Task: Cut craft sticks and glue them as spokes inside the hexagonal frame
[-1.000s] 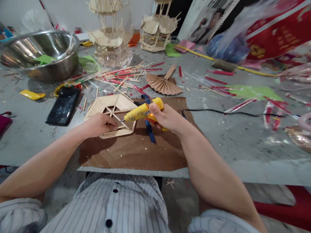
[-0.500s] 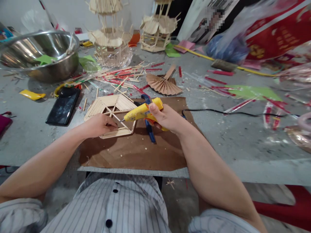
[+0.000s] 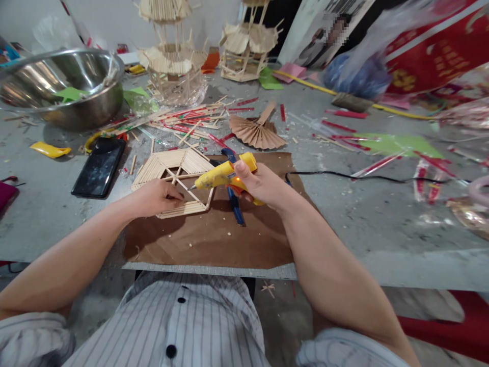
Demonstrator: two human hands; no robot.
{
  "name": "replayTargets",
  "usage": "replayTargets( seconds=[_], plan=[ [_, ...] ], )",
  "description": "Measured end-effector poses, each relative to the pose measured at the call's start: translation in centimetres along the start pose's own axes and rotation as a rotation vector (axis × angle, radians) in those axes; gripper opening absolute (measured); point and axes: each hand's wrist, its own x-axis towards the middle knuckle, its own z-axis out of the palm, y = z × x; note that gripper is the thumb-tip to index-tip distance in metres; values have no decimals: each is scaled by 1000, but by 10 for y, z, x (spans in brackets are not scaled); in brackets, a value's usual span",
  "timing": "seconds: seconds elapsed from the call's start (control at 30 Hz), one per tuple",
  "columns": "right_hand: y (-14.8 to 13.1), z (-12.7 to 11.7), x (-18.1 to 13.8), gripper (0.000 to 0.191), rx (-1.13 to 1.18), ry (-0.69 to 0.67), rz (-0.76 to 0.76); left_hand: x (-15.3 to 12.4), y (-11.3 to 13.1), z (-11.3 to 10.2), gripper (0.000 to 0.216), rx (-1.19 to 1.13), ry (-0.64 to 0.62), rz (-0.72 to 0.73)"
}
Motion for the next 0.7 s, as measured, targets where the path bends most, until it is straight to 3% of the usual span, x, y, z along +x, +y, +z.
replayTargets(
  seconds=[0.7],
  plan=[
    [-1, 0, 1, 68, 14, 43, 1, 0, 1, -1, 26, 28, -14, 2]
  ],
)
